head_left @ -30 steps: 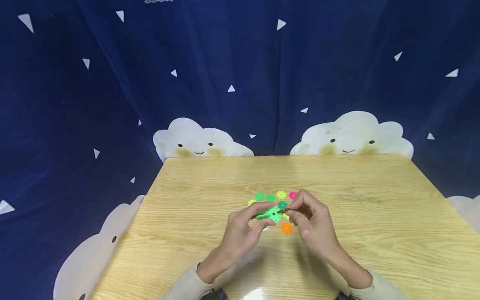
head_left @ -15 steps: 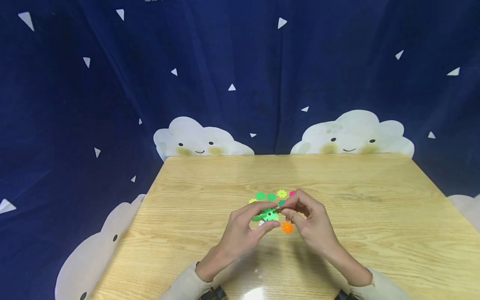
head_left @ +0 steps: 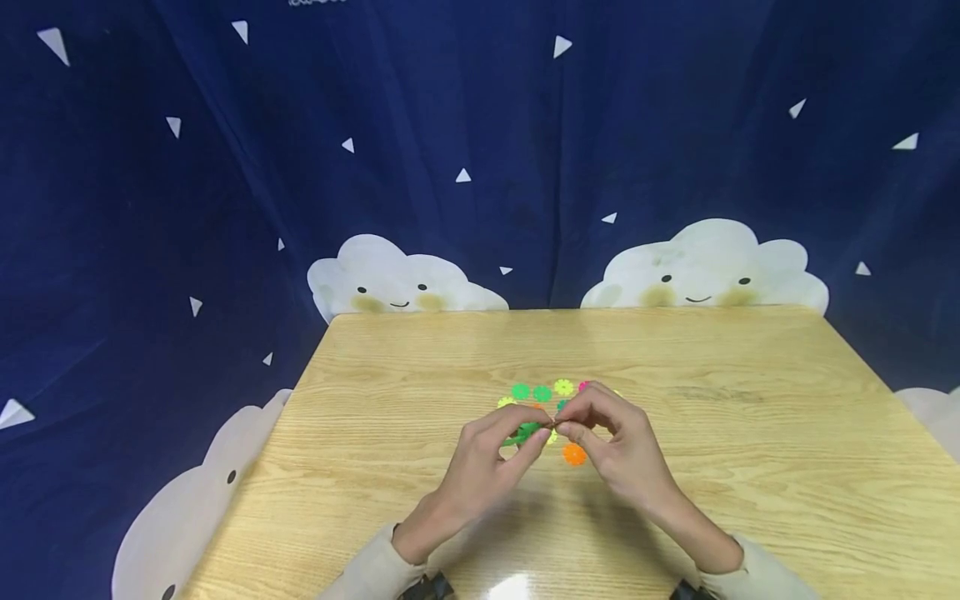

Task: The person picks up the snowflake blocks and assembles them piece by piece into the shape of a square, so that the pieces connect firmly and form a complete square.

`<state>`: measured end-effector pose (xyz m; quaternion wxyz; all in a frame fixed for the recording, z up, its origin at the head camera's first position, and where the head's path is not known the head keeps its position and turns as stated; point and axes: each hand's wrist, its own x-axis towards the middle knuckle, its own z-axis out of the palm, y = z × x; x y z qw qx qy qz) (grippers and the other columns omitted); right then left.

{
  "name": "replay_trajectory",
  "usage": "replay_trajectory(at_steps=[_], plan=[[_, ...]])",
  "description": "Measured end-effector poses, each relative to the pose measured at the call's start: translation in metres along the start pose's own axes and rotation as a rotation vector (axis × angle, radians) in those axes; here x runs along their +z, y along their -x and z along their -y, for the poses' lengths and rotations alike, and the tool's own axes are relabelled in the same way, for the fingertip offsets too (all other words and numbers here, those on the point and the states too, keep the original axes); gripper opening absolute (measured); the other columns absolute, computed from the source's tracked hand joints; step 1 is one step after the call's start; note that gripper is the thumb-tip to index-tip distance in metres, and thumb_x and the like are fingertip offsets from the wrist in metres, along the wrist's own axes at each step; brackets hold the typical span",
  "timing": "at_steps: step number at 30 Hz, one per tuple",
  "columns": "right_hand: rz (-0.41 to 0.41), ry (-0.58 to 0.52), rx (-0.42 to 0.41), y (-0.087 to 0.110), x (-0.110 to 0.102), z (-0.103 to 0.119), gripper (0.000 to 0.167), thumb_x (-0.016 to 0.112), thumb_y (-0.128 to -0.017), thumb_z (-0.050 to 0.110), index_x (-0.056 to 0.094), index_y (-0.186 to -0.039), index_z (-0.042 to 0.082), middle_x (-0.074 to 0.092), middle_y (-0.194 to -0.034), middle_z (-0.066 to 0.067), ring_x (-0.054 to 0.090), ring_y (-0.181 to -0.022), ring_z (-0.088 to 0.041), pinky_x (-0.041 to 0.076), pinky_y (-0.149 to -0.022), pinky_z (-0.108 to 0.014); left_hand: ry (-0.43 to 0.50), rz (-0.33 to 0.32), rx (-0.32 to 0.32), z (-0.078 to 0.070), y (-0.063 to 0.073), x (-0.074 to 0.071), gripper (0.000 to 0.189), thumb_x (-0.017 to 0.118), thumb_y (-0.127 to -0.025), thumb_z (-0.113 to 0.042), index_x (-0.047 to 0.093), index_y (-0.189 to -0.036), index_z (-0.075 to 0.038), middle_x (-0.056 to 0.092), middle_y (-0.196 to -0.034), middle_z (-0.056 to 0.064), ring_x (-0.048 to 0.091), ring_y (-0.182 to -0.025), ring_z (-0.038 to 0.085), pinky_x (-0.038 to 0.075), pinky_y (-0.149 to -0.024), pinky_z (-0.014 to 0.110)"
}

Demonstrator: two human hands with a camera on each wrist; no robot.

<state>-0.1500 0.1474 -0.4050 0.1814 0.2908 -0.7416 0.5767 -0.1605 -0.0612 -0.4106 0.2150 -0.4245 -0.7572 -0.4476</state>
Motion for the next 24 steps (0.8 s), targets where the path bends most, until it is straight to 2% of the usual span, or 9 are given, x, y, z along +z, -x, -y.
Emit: replay_trajectory(at_steps=[9, 15, 19, 24], plan=[[0.017, 0.010, 0.040, -0.002, -0.002, 0.000, 0.030, 0.077, -0.087, -0.008, 0.071, -0.101, 0.019, 0.068, -0.093, 0.006, 0.064, -0.079, -0.015, 0.054, -0.072, -0.024, -0.006, -0.019, -0.005, 0.001, 0.000, 0.000, 0.013, 0.071, -0.098, -0.006, 0.068, -0.111, -0.008, 0.075, -0.104, 0.005, 0.071, -0.088, 0.011, 0.056, -0.077, 0.015], [0.038, 0.008, 0.039, -0.003, -0.004, 0.000, 0.027, 0.076, -0.089, -0.006, 0.072, -0.101, 0.018, 0.068, -0.092, 0.002, 0.064, -0.079, -0.015, 0.056, -0.072, -0.025, -0.036, -0.033, -0.015, 0.001, 0.000, -0.001, 0.016, 0.075, -0.096, -0.008, 0.071, -0.110, -0.009, 0.076, -0.103, 0.003, 0.065, -0.080, 0.007, 0.052, -0.070, 0.012], [0.035, -0.009, 0.084, -0.005, -0.009, -0.001, 0.022, 0.074, -0.093, -0.003, 0.071, -0.105, 0.015, 0.067, -0.090, -0.003, 0.063, -0.076, -0.020, 0.057, -0.073, -0.027, -0.037, -0.042, -0.028, 0.002, -0.001, -0.003, 0.016, 0.076, -0.095, -0.008, 0.073, -0.111, -0.009, 0.077, -0.104, 0.003, 0.066, -0.081, 0.007, 0.053, -0.070, 0.012], [0.007, -0.078, 0.165, -0.006, -0.017, -0.008, 0.020, 0.066, -0.099, -0.003, 0.068, -0.116, 0.007, 0.070, -0.100, -0.005, 0.062, -0.073, -0.025, 0.056, -0.063, -0.031, -0.027, -0.056, -0.047, 0.003, 0.000, -0.005, 0.016, 0.076, -0.094, -0.008, 0.075, -0.111, -0.008, 0.078, -0.104, 0.003, 0.067, -0.082, 0.006, 0.053, -0.068, 0.014]])
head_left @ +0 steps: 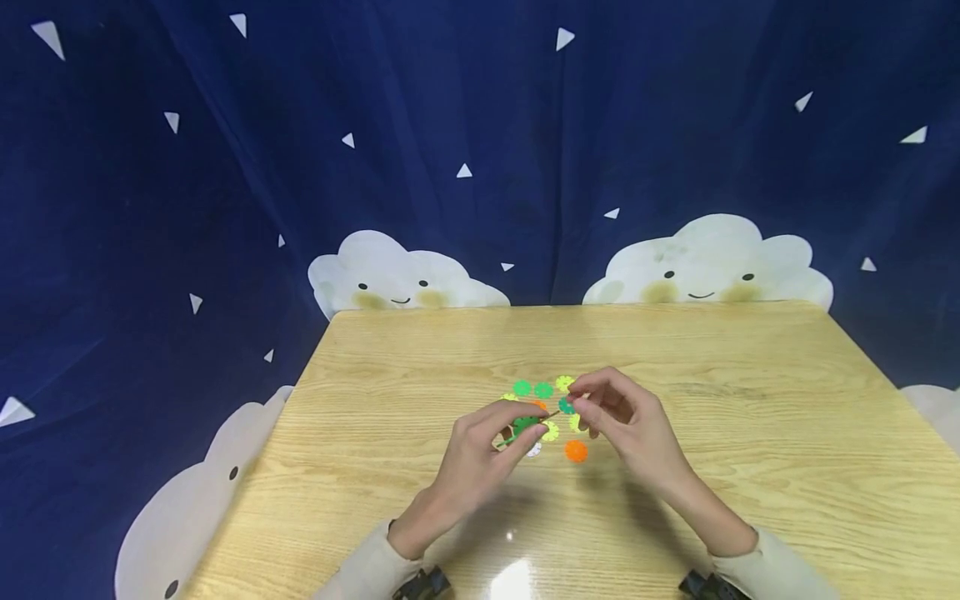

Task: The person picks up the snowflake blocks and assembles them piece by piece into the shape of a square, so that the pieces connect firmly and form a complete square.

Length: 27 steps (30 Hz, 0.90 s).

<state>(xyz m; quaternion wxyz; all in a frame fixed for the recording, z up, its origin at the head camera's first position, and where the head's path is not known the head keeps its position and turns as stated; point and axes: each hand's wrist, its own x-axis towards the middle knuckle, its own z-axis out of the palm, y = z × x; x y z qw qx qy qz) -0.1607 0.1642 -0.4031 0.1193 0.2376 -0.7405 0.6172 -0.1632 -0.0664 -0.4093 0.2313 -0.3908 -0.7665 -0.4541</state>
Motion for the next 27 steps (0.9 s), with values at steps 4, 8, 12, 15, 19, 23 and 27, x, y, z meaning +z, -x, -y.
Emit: replay_trajectory(at_steps=[4, 8, 12, 15, 19, 23, 27], plan=[[0.008, -0.061, 0.053, -0.003, -0.007, -0.008, 0.024, 0.060, -0.104, 0.000, 0.062, -0.127, 0.001, 0.069, -0.111, -0.012, 0.063, -0.072, -0.025, 0.055, -0.059, -0.033, 0.010, -0.001, -0.013, 0.000, 0.000, -0.002, 0.015, 0.076, -0.095, -0.010, 0.075, -0.110, -0.008, 0.077, -0.103, 0.000, 0.066, -0.081, 0.005, 0.053, -0.067, 0.015], [0.036, -0.075, 0.166, -0.006, -0.012, -0.017, 0.027, 0.062, -0.105, 0.010, 0.061, -0.131, 0.002, 0.065, -0.117, -0.021, 0.064, -0.073, -0.027, 0.057, -0.060, -0.034, 0.011, -0.005, -0.009, 0.001, 0.001, -0.003, 0.015, 0.076, -0.095, -0.011, 0.075, -0.109, -0.009, 0.077, -0.102, -0.001, 0.066, -0.081, 0.005, 0.052, -0.067, 0.014], [0.098, -0.063, 0.344, -0.008, -0.014, -0.028, 0.032, 0.068, -0.103, 0.018, 0.061, -0.131, 0.005, 0.062, -0.121, -0.021, 0.065, -0.073, -0.032, 0.057, -0.060, -0.034, 0.008, -0.014, 0.012, 0.003, 0.001, -0.003, 0.014, 0.075, -0.095, -0.011, 0.074, -0.109, -0.009, 0.077, -0.101, -0.002, 0.065, -0.079, 0.005, 0.051, -0.067, 0.013], [0.156, -0.024, 0.447, -0.007, -0.015, -0.040, 0.036, 0.070, -0.101, 0.020, 0.060, -0.132, 0.005, 0.061, -0.122, -0.020, 0.064, -0.072, -0.031, 0.057, -0.061, -0.035, 0.008, -0.014, 0.020, 0.005, 0.002, -0.003, 0.012, 0.074, -0.096, -0.011, 0.074, -0.108, -0.010, 0.077, -0.100, -0.002, 0.064, -0.078, 0.005, 0.051, -0.067, 0.013], [0.224, 0.028, 0.508, -0.006, -0.016, -0.053, 0.041, 0.072, -0.098, 0.016, 0.058, -0.135, 0.001, 0.060, -0.126, -0.022, 0.064, -0.074, -0.028, 0.057, -0.063, -0.037, 0.019, -0.007, 0.010, 0.005, 0.003, -0.004, 0.011, 0.074, -0.097, -0.012, 0.074, -0.107, -0.009, 0.077, -0.100, -0.002, 0.063, -0.078, 0.005, 0.052, -0.068, 0.014], [0.273, 0.055, 0.514, -0.004, -0.017, -0.064, 0.045, 0.073, -0.096, 0.010, 0.057, -0.137, -0.001, 0.058, -0.132, -0.025, 0.065, -0.073, -0.030, 0.057, -0.060, -0.037, 0.023, -0.002, 0.003, 0.005, 0.004, -0.004, 0.011, 0.074, -0.097, -0.011, 0.075, -0.108, -0.010, 0.077, -0.102, -0.001, 0.064, -0.079, 0.005, 0.053, -0.069, 0.015], [0.335, 0.070, 0.499, -0.002, -0.017, -0.071, 0.047, 0.075, -0.093, 0.005, 0.058, -0.136, -0.002, 0.058, -0.135, -0.027, 0.062, -0.069, -0.027, 0.056, -0.056, -0.035, 0.019, -0.003, 0.012, 0.005, 0.004, -0.005, 0.011, 0.073, -0.097, -0.011, 0.074, -0.108, -0.010, 0.076, -0.101, -0.001, 0.065, -0.081, 0.005, 0.053, -0.070, 0.014]])
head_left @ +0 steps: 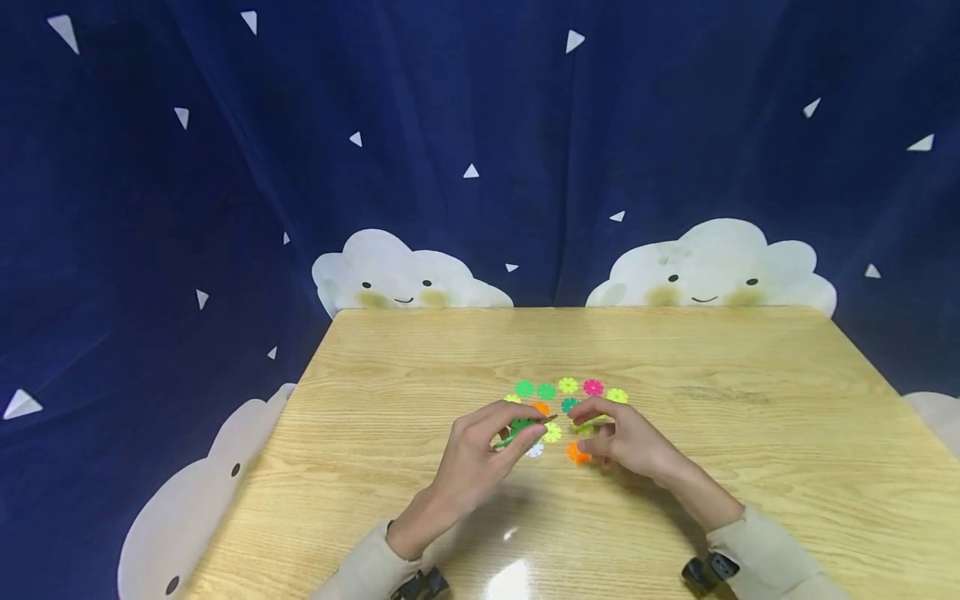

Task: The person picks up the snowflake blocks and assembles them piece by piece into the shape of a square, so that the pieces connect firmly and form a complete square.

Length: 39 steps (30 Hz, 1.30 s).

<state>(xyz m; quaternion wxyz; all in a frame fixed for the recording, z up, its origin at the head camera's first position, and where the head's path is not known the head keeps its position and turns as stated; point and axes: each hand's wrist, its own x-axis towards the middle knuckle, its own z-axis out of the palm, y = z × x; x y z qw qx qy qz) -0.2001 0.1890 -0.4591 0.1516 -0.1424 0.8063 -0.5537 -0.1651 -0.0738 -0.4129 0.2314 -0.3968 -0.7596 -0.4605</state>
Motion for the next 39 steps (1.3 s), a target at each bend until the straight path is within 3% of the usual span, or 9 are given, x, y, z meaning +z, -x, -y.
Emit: replay_trajectory(at_steps=[4, 8, 12, 19, 24, 39], plan=[[0.049, 0.025, -0.014, -0.001, 0.001, -0.004, 0.046, 0.076, -0.090, 0.000, 0.061, -0.133, -0.001, 0.060, -0.133, -0.024, 0.058, -0.067, -0.021, 0.054, -0.054, -0.031, 0.003, 0.003, 0.002, 0.000, 0.000, 0.000, 0.010, 0.073, -0.098, -0.012, 0.074, -0.108, -0.010, 0.076, -0.101, -0.001, 0.065, -0.082, 0.005, 0.053, -0.071, 0.014], [0.068, 0.082, -0.030, -0.003, 0.003, -0.008, 0.045, 0.076, -0.084, -0.005, 0.065, -0.127, 0.001, 0.065, -0.120, -0.020, 0.055, -0.064, -0.018, 0.049, -0.051, -0.026, 0.002, 0.002, -0.002, 0.000, -0.001, 0.000, 0.011, 0.073, -0.097, -0.011, 0.074, -0.108, -0.010, 0.076, -0.101, -0.001, 0.065, -0.082, 0.005, 0.054, -0.070, 0.015], [0.068, 0.143, -0.059, -0.005, 0.003, -0.013, 0.044, 0.076, -0.080, -0.010, 0.069, -0.121, 0.004, 0.066, -0.118, -0.017, 0.054, -0.058, -0.016, 0.044, -0.049, -0.022, 0.002, 0.008, -0.005, -0.001, -0.001, 0.000, 0.010, 0.073, -0.098, -0.012, 0.075, -0.107, -0.010, 0.076, -0.101, -0.001, 0.065, -0.081, 0.005, 0.054, -0.070, 0.015], [0.043, 0.240, -0.116, -0.009, 0.005, -0.015, 0.041, 0.074, -0.079, -0.015, 0.070, -0.114, 0.006, 0.066, -0.112, -0.015, 0.056, -0.056, -0.015, 0.048, -0.049, -0.024, 0.001, 0.015, -0.011, -0.002, -0.003, 0.000, 0.011, 0.073, -0.097, -0.011, 0.074, -0.108, -0.012, 0.076, -0.101, -0.001, 0.066, -0.083, 0.006, 0.054, -0.071, 0.015], [0.044, 0.256, -0.114, -0.010, 0.007, -0.015, 0.039, 0.071, -0.079, -0.018, 0.070, -0.110, 0.005, 0.066, -0.106, -0.014, 0.056, -0.054, -0.014, 0.049, -0.046, -0.024, 0.010, 0.026, -0.039, -0.004, -0.003, 0.001, 0.011, 0.074, -0.097, -0.013, 0.075, -0.108, -0.011, 0.077, -0.102, -0.001, 0.066, -0.084, 0.006, 0.054, -0.071, 0.016], [0.041, 0.267, -0.106, -0.005, 0.006, -0.013, 0.036, 0.075, -0.080, -0.016, 0.072, -0.109, 0.005, 0.066, -0.107, -0.012, 0.053, -0.063, -0.014, 0.050, -0.053, -0.023, 0.005, 0.022, -0.016, -0.006, -0.003, 0.004, 0.011, 0.074, -0.096, -0.011, 0.075, -0.108, -0.012, 0.077, -0.101, -0.001, 0.064, -0.080, 0.005, 0.054, -0.071, 0.015]])
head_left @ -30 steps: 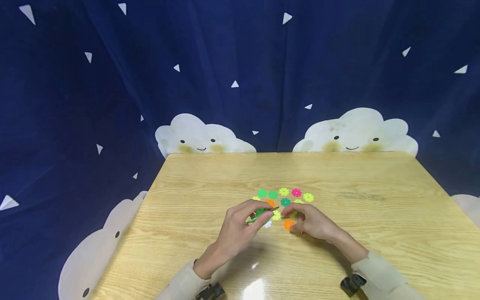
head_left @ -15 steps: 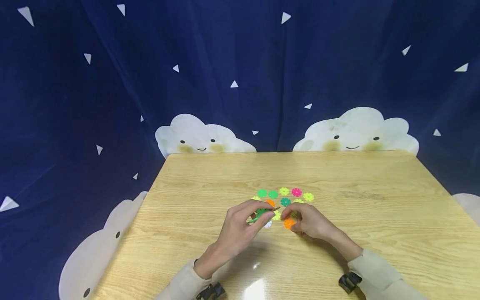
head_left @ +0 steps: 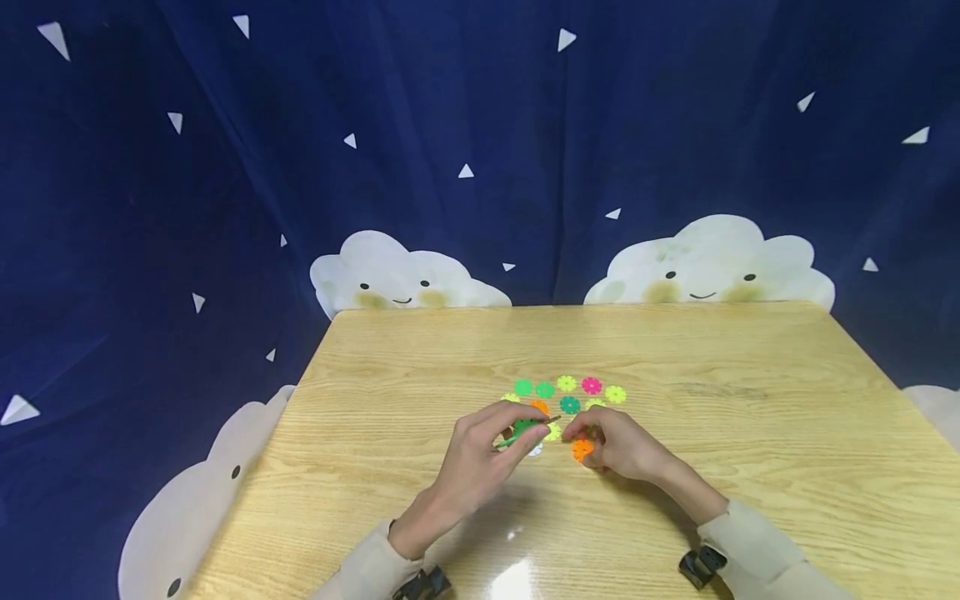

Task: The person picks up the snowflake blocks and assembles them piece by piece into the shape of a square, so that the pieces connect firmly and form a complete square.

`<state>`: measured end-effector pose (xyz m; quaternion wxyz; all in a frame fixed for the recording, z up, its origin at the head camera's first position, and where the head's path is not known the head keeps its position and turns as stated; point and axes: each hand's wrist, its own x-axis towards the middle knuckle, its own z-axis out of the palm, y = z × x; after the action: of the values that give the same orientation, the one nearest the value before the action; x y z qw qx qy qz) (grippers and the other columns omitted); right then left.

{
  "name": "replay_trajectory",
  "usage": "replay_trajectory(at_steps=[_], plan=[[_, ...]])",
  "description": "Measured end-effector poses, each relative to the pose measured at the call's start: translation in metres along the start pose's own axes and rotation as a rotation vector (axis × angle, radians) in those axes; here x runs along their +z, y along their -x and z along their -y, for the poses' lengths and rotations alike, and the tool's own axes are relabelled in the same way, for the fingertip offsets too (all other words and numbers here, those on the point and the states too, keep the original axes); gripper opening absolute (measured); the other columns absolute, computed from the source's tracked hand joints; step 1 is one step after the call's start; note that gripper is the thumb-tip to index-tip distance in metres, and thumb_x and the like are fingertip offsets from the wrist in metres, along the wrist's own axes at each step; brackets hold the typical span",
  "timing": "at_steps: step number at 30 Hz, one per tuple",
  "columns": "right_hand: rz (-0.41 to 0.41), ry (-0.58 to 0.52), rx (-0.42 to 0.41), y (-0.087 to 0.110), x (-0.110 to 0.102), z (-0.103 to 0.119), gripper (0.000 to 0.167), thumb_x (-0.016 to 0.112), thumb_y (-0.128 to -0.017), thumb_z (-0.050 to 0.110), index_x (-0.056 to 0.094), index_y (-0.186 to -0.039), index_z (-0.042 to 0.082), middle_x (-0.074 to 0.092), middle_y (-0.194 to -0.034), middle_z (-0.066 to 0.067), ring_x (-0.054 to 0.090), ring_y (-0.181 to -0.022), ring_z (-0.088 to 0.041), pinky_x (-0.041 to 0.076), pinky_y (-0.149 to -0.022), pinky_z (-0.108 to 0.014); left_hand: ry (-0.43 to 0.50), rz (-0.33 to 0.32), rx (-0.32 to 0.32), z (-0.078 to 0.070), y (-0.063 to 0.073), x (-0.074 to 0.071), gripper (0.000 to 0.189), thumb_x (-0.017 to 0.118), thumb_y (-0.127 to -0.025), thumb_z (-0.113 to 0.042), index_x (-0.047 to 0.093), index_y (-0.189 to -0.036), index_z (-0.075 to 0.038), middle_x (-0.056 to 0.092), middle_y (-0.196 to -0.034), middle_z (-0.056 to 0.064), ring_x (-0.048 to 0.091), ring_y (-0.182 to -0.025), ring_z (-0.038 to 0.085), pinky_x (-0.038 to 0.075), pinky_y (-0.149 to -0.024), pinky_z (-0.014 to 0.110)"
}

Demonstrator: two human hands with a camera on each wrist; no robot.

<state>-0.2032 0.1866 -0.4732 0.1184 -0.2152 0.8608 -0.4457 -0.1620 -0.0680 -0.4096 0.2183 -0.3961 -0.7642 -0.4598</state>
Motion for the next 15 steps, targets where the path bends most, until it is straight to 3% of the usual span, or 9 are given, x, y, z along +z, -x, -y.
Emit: replay_trajectory(at_steps=[8, 15], plan=[[0.032, -0.083, 0.061, 0.0024, -0.0034, 0.0009, 0.022, 0.070, -0.084, -0.016, 0.074, -0.097, 0.002, 0.061, -0.083, -0.011, 0.056, -0.060, -0.017, 0.049, -0.051, -0.023, -0.018, -0.007, 0.023, -0.0004, -0.0007, -0.0001, 0.011, 0.073, -0.098, -0.012, 0.074, -0.108, -0.013, 0.076, -0.100, -0.003, 0.063, -0.079, 0.003, 0.052, -0.071, 0.013], [0.061, -0.127, 0.041, 0.0054, -0.0054, 0.0002, 0.020, 0.065, -0.090, -0.015, 0.073, -0.096, 0.003, 0.062, -0.078, -0.011, 0.056, -0.061, -0.017, 0.051, -0.051, -0.024, -0.019, -0.009, 0.020, -0.0002, -0.0002, -0.0003, 0.010, 0.073, -0.098, -0.013, 0.074, -0.108, -0.013, 0.077, -0.100, -0.003, 0.064, -0.080, 0.003, 0.052, -0.070, 0.012]])
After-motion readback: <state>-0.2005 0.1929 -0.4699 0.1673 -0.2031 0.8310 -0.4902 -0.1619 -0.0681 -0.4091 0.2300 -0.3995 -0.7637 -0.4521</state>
